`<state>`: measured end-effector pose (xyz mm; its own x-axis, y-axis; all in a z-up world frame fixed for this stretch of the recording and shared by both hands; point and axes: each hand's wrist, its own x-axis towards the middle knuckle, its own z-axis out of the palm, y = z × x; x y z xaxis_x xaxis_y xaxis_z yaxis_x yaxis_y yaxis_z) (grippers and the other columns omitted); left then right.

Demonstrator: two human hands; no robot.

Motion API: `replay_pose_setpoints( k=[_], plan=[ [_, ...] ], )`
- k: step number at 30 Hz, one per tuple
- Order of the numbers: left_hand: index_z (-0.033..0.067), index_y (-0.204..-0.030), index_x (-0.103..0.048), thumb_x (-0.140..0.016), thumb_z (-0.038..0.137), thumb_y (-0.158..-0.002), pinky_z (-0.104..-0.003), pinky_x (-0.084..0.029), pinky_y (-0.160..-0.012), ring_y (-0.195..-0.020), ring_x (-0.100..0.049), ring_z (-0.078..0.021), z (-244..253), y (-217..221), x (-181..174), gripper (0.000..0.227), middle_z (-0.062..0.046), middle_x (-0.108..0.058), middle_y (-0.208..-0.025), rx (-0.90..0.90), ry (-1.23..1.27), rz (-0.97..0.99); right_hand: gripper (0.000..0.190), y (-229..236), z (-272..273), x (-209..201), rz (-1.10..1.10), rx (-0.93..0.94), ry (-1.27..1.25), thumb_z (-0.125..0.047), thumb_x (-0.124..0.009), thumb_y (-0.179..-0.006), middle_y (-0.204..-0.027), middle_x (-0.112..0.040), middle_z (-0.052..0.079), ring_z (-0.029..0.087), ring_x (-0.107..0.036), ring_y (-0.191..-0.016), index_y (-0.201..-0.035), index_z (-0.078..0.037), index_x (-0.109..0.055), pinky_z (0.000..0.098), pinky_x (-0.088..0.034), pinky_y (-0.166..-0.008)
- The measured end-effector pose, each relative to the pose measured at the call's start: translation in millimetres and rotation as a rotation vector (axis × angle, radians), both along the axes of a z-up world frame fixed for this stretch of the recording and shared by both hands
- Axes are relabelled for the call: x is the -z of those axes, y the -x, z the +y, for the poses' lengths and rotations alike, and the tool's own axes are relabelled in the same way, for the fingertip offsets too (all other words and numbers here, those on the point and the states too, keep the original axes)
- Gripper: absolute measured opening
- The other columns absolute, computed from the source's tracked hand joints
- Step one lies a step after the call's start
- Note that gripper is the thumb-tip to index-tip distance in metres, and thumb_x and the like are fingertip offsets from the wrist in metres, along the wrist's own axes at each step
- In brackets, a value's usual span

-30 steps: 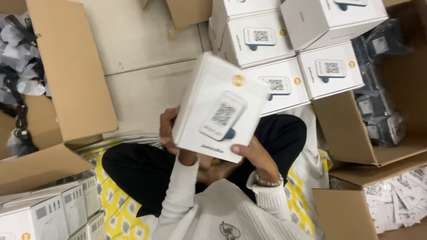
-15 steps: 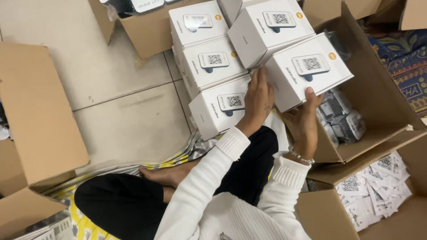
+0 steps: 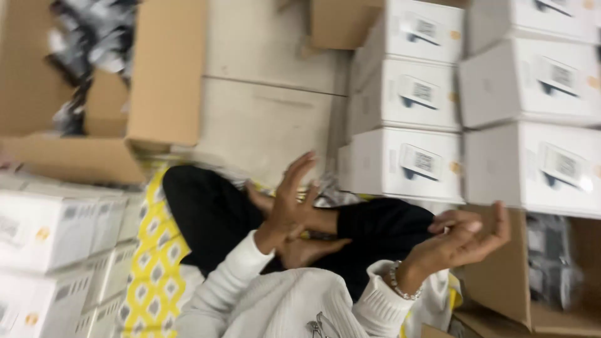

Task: The person packs electronic devices into retail boxes and shipping containers.

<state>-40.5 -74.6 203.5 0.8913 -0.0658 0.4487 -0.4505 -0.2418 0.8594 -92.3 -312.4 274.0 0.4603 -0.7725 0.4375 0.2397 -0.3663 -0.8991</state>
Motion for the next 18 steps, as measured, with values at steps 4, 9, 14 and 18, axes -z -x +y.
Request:
replay_pose_setpoints(
  k=[4,9,14,18],
  plan=[
    [0.0031,-0.134,-0.061,-0.061,0.004,-0.103,-0.039,-0.051,-0.108,-0.126,-0.060,-0.0321,209,61,-7,0.032,-0.017,-0.055,-0.149,-0.550,-0.190,0.097,0.041,-17,154,40,0.140,-0.734,-0.044,-0.022,-0.055,-0.114,-0.075,-0.057,0.003,0.008,-0.051,-0.063,-0.148,-0.001,-0.045,0.0227,-0.039,-0.058],
    [-0.0035,-0.145,-0.045,-0.056,-0.008,-0.105,-0.033,-0.059,-0.093,-0.127,-0.065,-0.0274,444,197,-55,0.042,-0.017,-0.051,-0.150,-1.233,-0.412,-0.251,0.037,16,330,65,0.553,-1.543,-0.061,-0.012,-0.059,-0.106,-0.085,-0.062,-0.002,0.005,-0.050,-0.071,-0.142,-0.004,-0.053,0.0215,-0.041,-0.060],
    [-0.0011,-0.129,-0.063,-0.069,0.004,-0.108,-0.036,-0.060,-0.090,-0.116,-0.071,-0.0265,649,302,-69,0.023,-0.015,-0.069,-0.126,-1.406,-0.444,-0.009,0.033,53,432,100,0.525,-1.881,0.062,-0.012,-0.066,-0.102,-0.079,-0.065,0.000,0.005,-0.056,-0.068,-0.133,-0.006,-0.063,0.0214,-0.046,-0.062],
    [-0.0013,-0.132,-0.068,-0.061,0.024,-0.115,-0.039,-0.059,-0.099,-0.112,-0.076,-0.0308,743,286,-40,0.031,-0.018,-0.076,-0.122,-1.125,-0.466,0.147,0.038,52,498,85,0.522,-2.093,0.069,-0.012,-0.069,-0.102,-0.091,-0.069,0.002,0.005,-0.057,-0.073,-0.138,-0.005,-0.059,0.0209,-0.046,-0.064]
  ],
)
